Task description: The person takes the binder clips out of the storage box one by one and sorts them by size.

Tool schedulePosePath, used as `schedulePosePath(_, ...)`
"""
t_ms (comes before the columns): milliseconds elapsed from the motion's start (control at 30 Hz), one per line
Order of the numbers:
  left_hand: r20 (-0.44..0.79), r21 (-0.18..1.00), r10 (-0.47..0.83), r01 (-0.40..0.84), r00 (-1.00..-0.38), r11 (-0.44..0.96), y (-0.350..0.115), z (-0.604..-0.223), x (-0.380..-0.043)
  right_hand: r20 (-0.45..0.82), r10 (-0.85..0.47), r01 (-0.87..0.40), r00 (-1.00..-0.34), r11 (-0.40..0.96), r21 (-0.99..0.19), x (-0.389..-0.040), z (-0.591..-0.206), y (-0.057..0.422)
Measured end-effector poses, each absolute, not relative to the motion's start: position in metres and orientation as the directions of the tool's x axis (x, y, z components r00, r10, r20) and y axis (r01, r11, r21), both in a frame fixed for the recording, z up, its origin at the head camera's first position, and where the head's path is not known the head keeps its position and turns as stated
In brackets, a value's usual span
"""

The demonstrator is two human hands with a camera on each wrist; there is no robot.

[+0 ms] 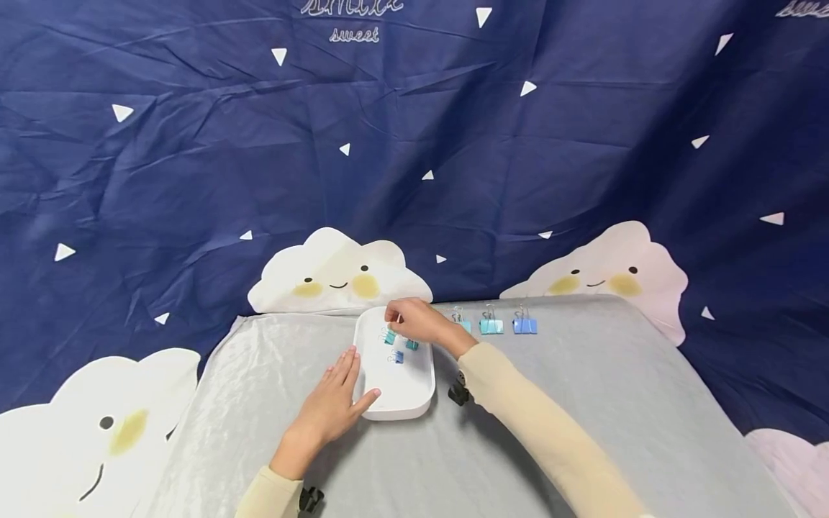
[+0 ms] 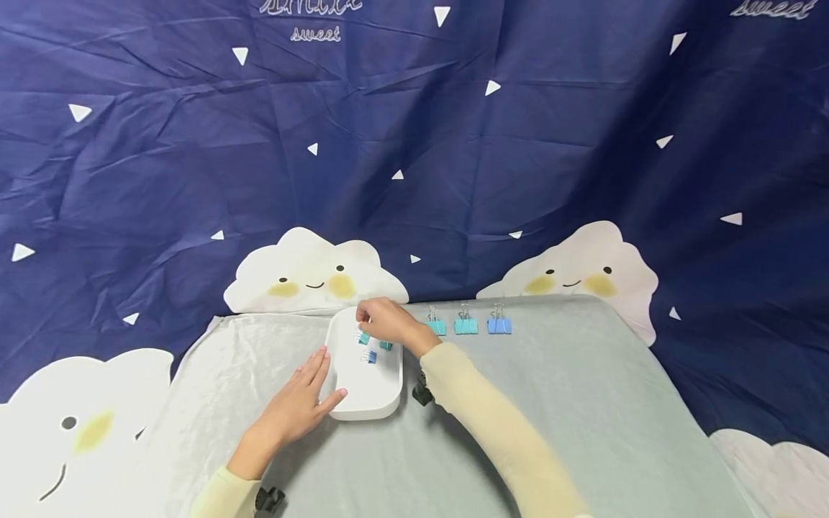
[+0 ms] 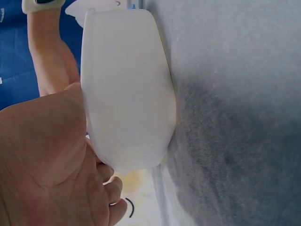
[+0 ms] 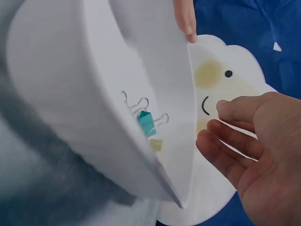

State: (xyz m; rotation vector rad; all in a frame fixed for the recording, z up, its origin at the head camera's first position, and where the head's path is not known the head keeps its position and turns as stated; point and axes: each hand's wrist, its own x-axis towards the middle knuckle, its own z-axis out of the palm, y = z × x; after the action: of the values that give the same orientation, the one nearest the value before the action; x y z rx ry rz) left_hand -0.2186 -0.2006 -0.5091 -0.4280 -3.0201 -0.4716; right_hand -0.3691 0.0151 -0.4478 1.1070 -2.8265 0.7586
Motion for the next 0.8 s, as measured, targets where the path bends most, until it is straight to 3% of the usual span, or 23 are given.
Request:
schedulePosePath(433,0.121,0.310,0.278,0.303,-0.953,0.901,-0.202,-0.506,-0.219,-0.103,-0.598,-0.545,-0.795,0.778,-0.311,-0.381,-0.463,-0.018)
schedulePosePath(633,0.153,0.316,0.287,0.322,-0.946,0.892,-0.202,-0.505,-0.218,-0.262,-0.572,-0.516,-0.777,0.818,-0.254,-0.375,-0.465,-0.023)
schedulePosePath(800,0.149,0.311,0.286,0.320,-0.946,0.895,-0.202,-0.503,-0.218,-0.289,-0.580,-0.546,-0.762,0.815,-0.197,-0.374,-0.464,-0.025)
